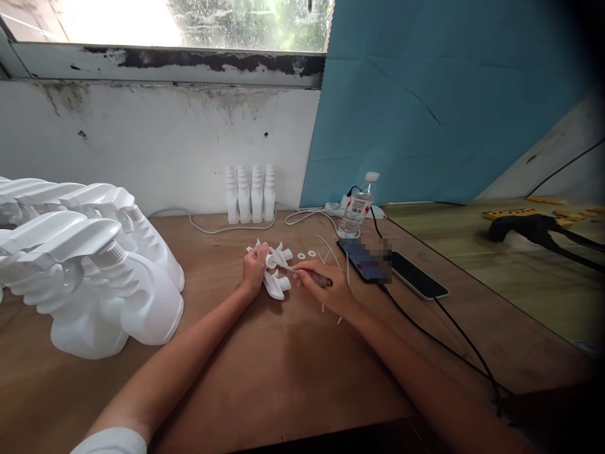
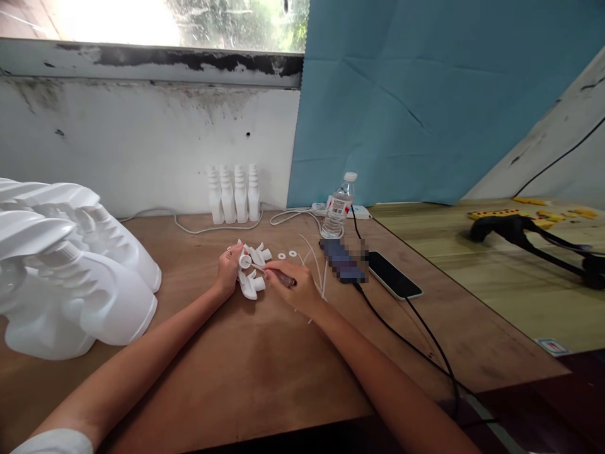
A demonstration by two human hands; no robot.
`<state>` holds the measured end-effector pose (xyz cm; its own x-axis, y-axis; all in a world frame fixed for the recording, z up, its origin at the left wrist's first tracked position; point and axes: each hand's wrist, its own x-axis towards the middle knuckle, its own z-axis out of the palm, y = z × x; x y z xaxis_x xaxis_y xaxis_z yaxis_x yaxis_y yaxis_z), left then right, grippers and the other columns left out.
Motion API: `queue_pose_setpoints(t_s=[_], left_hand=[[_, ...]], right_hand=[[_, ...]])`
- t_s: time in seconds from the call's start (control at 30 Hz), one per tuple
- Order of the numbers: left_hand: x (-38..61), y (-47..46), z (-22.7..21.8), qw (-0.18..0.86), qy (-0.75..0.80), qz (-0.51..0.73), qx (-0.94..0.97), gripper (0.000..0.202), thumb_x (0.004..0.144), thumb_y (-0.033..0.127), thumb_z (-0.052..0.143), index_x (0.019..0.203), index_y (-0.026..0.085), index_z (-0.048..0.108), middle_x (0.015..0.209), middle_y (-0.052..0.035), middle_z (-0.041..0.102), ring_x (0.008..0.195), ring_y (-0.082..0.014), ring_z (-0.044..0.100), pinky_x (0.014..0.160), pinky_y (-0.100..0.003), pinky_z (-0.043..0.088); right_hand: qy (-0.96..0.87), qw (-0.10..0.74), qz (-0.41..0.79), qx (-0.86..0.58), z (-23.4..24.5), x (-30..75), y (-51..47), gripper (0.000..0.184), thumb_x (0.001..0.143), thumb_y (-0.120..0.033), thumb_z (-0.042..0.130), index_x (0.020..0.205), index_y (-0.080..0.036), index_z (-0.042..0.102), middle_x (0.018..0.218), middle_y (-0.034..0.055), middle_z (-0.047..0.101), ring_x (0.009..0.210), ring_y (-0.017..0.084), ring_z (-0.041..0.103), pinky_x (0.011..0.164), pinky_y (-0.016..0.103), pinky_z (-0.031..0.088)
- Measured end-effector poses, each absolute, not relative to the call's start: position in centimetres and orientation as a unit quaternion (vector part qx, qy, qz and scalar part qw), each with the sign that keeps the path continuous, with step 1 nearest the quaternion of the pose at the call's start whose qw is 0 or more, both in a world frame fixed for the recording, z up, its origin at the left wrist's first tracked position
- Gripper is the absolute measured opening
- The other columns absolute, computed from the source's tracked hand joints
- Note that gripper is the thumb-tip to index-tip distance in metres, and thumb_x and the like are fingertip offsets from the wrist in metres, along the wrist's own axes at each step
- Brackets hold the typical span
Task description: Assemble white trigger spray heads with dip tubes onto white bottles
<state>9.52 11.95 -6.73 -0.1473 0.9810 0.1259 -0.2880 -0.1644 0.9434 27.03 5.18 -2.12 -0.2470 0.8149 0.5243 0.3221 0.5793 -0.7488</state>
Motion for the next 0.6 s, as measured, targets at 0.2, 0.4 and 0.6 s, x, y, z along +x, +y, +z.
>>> queue_pose_setpoints(t_s=[0.2, 0.4, 0.6], left_hand=[[9.5, 11.6, -6.4, 0.486, 0.406, 0.643, 0.430, 0.040, 0.078, 0.054, 0.060, 0.065, 0.017, 0.053, 0.050, 0.0053, 0.046, 0.044, -0.0075, 0.038, 0.045, -0.021, 0.031], [9.6, 11.3, -6.2, 0.472, 0.406, 0.643, 0.446, 0.038, 0.080, 0.053, 0.058, 0.066, 0.018, 0.052, 0.050, 0.0057, 0.045, 0.042, -0.0075, 0.037, 0.045, -0.021, 0.030], [9.7, 10.9, -6.1, 0.451, 0.414, 0.641, 0.463, 0.035, 0.080, 0.050, 0.059, 0.068, 0.018, 0.052, 0.048, 0.0067, 0.043, 0.041, -0.0076, 0.036, 0.044, -0.021, 0.030]], right_hand=[[-0.745, 0.509, 0.242, -0.357, -2.1, 27.0, 5.1, 0.011, 0.087, -0.027, 0.058, 0.091, -0.021, 0.066, 0.072, 0.0023, 0.069, 0.064, 0.015, 0.067, 0.062, 0.026, 0.054], [-0.733, 0.526, 0.254, -0.348, -2.7, 27.0, 5.3, 0.011, 0.089, -0.026, 0.056, 0.088, -0.020, 0.065, 0.071, 0.0021, 0.069, 0.062, 0.015, 0.067, 0.060, 0.026, 0.054], [-0.788, 0.491, 0.110, -0.354, -3.4, 26.6, 5.1, 0.011, 0.088, -0.020, 0.055, 0.089, -0.021, 0.066, 0.070, 0.0004, 0.068, 0.058, 0.013, 0.062, 0.057, 0.025, 0.048]])
